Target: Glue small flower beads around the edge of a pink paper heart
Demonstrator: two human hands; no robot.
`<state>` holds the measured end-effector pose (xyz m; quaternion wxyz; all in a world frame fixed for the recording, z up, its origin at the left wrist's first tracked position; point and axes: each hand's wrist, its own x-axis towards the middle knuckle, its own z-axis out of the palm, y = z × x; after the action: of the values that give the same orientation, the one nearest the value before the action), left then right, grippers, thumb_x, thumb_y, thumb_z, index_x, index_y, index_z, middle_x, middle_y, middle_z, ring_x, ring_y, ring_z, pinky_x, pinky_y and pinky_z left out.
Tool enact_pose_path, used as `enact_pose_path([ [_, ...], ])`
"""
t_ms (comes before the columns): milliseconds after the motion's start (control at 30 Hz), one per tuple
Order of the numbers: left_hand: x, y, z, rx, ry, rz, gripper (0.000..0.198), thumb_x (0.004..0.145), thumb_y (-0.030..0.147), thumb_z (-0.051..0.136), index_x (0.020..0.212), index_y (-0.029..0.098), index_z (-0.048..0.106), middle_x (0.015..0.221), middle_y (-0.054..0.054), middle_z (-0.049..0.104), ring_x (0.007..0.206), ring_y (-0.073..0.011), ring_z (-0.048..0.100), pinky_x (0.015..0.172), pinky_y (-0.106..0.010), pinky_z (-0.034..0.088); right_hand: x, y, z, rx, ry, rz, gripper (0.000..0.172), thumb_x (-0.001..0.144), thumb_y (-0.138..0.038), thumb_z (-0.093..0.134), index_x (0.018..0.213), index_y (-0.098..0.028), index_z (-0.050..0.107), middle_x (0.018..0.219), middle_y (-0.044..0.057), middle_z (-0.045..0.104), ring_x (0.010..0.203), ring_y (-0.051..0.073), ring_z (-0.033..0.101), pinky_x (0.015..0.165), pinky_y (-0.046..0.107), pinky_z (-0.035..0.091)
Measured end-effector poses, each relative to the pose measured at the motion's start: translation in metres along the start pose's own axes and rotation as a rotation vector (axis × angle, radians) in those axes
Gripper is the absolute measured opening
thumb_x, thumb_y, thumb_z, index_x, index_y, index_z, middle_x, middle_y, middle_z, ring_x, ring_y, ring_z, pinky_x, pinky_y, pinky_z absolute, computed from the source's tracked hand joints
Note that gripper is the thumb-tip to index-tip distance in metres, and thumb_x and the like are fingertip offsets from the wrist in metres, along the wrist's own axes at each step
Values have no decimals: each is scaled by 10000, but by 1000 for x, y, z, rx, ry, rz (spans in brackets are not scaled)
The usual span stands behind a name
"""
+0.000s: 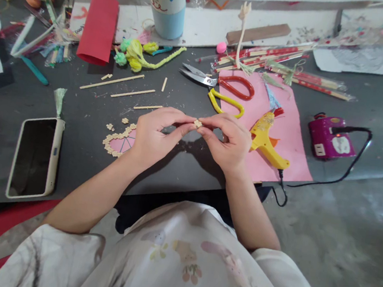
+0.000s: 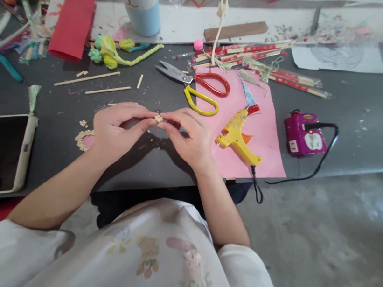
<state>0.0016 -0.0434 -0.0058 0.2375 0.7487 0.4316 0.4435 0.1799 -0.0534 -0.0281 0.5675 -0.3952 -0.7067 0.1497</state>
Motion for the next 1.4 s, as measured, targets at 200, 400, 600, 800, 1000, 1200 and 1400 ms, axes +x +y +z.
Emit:
enact_pose_path([
  [200,-1,-4,2,18,-13,-8,168,887,387,668,885,241,750,838,-21,750,740,-133,656,695,-253,508,-2,1,0,-41,-18,22,77,871,-255,685,935,-243,727,805,-2,721,708,139,648,653,308,537],
  [400,1,-3,1,9,-53,7,171,914,357,637,853,226,728,784,-15,730,709,-125,645,683,-246,491,0,-1,1,-48,-30,36,50,885,-229,652,883,-232,703,776,-8,706,707,137,639,650,305,526],
  [600,3,-1,0,-14,-58,25,189,927,342,617,811,223,708,772,-13,730,709,-131,652,683,-257,494,1,-4,1,-56,-43,43,51,898,-224,624,876,-216,670,742,-11,680,659,118,600,626,282,501],
  [800,0,-3,1,29,-45,-11,189,903,386,645,841,227,726,797,-19,736,728,-137,650,684,-260,500,1,-3,0,-46,-58,71,75,905,-256,610,854,-221,652,719,-18,663,665,123,599,622,286,491],
  [1000,1,-2,1,-48,-28,-44,143,877,354,686,902,225,742,869,-22,750,790,-134,672,708,-243,519,0,-1,0,-28,-86,86,90,913,-250,593,844,-215,640,721,-14,649,662,122,585,623,283,480],
  [1200,4,-2,-1,-108,-80,-31,179,867,342,700,985,215,744,901,-34,747,818,-137,677,763,-256,539,0,-1,0,-1,-105,90,75,911,-238,598,849,-212,632,750,-8,658,674,120,585,644,280,481],
  [1400,6,-4,-3,-84,-135,34,195,886,362,675,1000,219,743,966,-49,730,879,-141,660,764,-251,531,-2,1,0,11,-127,116,115,929,-283,582,857,-216,643,767,5,675,695,131,607,654,289,499],
])
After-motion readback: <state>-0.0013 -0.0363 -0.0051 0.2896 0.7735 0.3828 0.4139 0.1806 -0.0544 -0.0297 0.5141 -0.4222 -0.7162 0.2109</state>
